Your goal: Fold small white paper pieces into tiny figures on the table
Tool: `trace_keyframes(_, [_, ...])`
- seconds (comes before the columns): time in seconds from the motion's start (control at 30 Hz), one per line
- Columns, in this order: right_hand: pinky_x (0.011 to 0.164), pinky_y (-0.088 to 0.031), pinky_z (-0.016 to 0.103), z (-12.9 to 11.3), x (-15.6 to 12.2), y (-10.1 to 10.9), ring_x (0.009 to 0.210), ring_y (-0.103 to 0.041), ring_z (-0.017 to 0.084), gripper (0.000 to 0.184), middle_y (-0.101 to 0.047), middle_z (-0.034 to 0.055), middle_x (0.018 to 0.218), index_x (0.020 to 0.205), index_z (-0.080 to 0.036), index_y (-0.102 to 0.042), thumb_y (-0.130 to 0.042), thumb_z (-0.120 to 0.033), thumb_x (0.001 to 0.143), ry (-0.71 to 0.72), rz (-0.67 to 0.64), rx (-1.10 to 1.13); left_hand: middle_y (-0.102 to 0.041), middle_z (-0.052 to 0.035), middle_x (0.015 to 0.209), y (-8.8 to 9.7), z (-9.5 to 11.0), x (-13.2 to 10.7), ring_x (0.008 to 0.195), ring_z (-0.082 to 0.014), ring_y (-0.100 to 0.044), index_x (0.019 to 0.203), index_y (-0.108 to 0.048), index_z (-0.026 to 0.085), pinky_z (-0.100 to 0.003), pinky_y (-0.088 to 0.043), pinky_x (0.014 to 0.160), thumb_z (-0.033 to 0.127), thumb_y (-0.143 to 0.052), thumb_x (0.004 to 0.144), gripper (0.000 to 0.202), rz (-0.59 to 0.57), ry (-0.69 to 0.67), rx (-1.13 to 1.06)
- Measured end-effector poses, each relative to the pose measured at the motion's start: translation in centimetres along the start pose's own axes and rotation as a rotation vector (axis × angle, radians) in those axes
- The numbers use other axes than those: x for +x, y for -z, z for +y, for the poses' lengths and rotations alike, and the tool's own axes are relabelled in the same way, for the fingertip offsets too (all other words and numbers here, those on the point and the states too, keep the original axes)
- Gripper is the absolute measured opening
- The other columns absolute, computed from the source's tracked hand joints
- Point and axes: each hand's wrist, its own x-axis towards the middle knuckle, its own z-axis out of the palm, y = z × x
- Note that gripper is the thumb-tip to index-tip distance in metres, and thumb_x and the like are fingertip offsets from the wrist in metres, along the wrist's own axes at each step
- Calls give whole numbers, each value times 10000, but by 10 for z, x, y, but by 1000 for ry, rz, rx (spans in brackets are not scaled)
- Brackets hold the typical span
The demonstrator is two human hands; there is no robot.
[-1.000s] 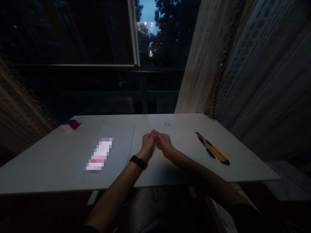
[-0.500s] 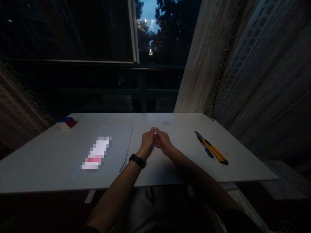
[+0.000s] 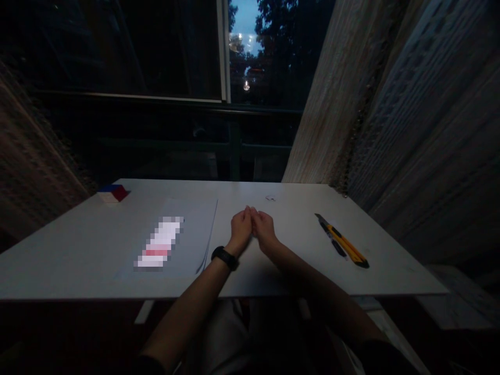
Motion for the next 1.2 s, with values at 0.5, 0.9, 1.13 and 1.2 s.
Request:
trace_keyframes(0.5, [305, -258, 198, -3, 12, 10, 311, -359, 65, 454, -438, -53, 389, 571, -187, -444, -545, -620, 664, -101, -233, 149, -442, 18, 382, 7, 10, -1, 349, -96, -416, 486, -436, 178, -224, -307, 387, 644, -421, 734, 528, -161, 171, -325])
trace_keyframes(0.9, [295, -268, 171, -6, 15, 12, 310, -370, 40, 422, -512, -53, 502, 697, -179, -543, -521, -601, 698, 112, -54, -13, -592, -29, 789, 9, -1, 8, 704, -115, -541, 811, -555, 166, -225, -420, 648, 463, -567, 734, 307, 3, -42, -204])
trace_keyframes(1.13, [332, -301, 155, -10, 10, 12, 391, -423, 42, 412, -587, -17, 624, 839, -176, -601, -593, -549, 666, -95, -142, 151, -635, -55, 821, 10, 6, 8, 778, -156, -580, 809, -612, 148, -260, -455, 707, 355, -705, 598, 309, 20, -26, -241])
trace_keyframes(1.2, [345, -317, 157, -10, 12, 14, 426, -450, 47, 403, -602, 0, 683, 866, -176, -614, -588, -533, 681, -111, -177, 158, -649, -60, 811, 12, 5, 9, 781, -164, -591, 771, -629, 144, -277, -459, 732, 353, -704, 596, 283, 18, -26, -259])
